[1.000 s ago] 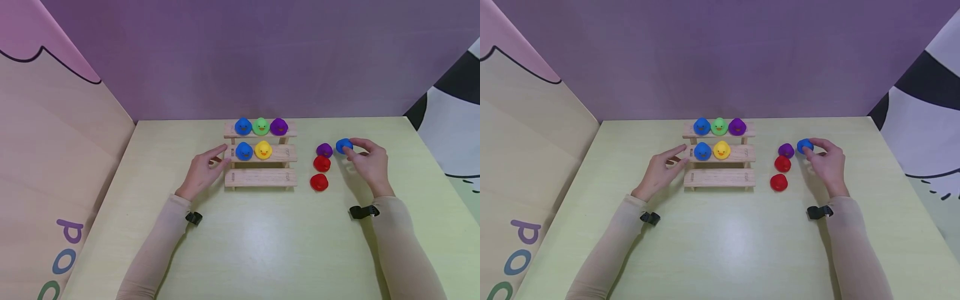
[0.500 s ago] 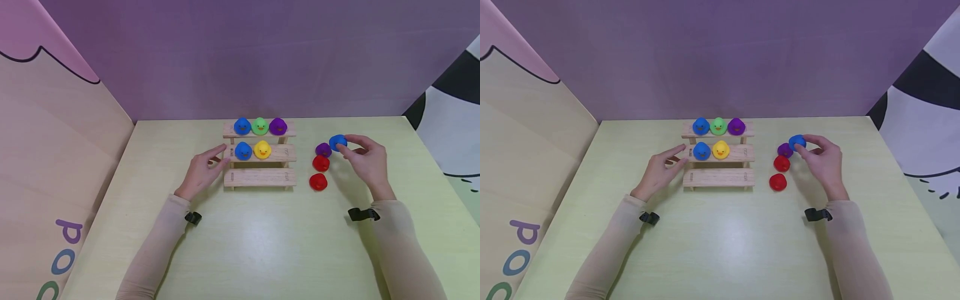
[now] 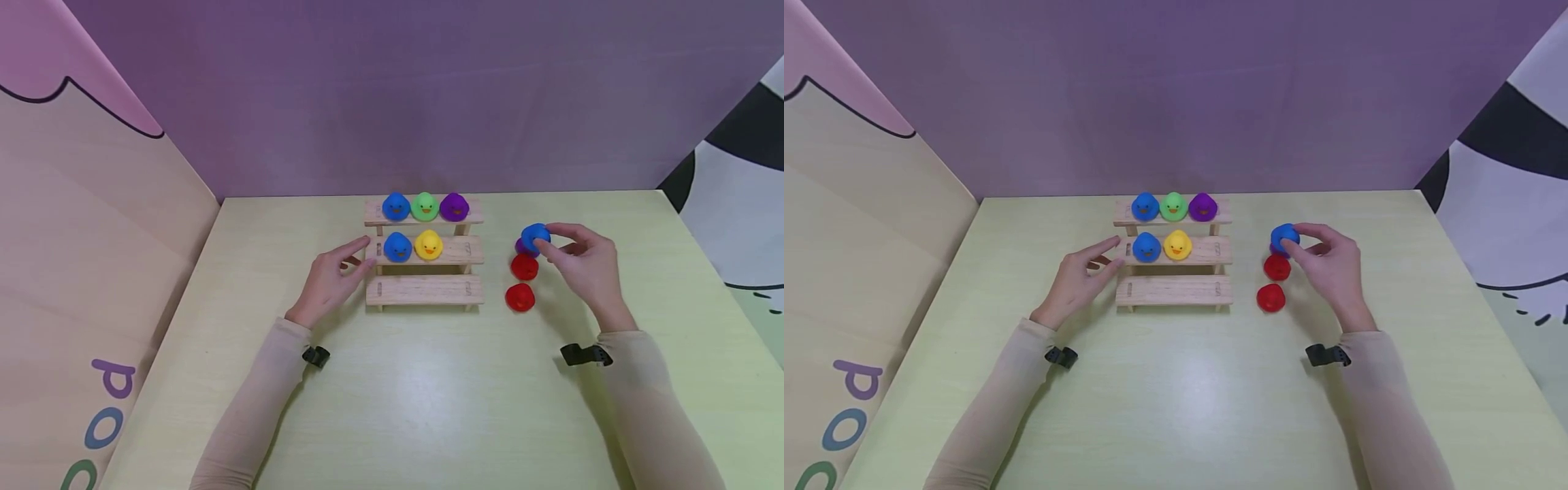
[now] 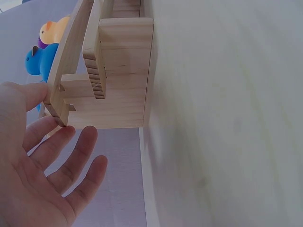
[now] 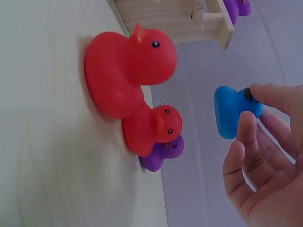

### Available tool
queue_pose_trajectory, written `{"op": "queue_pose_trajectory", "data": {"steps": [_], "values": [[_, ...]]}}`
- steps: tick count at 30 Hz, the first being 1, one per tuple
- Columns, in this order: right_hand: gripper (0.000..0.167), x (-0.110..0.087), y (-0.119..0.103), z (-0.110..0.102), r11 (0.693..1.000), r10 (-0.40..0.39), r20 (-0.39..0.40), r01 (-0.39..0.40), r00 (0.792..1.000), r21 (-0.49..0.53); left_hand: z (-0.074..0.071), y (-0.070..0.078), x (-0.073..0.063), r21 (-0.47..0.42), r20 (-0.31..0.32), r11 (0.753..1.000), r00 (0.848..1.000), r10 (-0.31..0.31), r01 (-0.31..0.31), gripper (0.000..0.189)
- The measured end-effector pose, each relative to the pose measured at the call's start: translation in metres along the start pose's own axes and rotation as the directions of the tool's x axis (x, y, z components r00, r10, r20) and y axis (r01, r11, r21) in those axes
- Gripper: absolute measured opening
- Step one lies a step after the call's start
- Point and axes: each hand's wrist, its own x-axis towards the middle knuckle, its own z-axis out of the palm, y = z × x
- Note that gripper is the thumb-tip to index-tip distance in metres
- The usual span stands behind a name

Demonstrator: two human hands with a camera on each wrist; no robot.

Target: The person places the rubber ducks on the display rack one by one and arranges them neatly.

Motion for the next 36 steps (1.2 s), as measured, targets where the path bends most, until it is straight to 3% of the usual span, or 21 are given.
{"op": "queue_pose_trajectory", "data": {"steps": [17,36], "values": [[0.050,-0.007,-0.012,0.013,0.999,-0.029,0.023,0.029,0.999,0.014,0.000,0.000,0.000,-0.004,-0.005,1.000,1.000,-0.006,0.006,0.054],[0.043,-0.018,-0.035,0.031,0.994,-0.096,0.110,0.091,0.989,0.057,0.000,0.001,0.001,-0.009,-0.002,1.000,1.000,0.009,-0.009,0.054]]}}
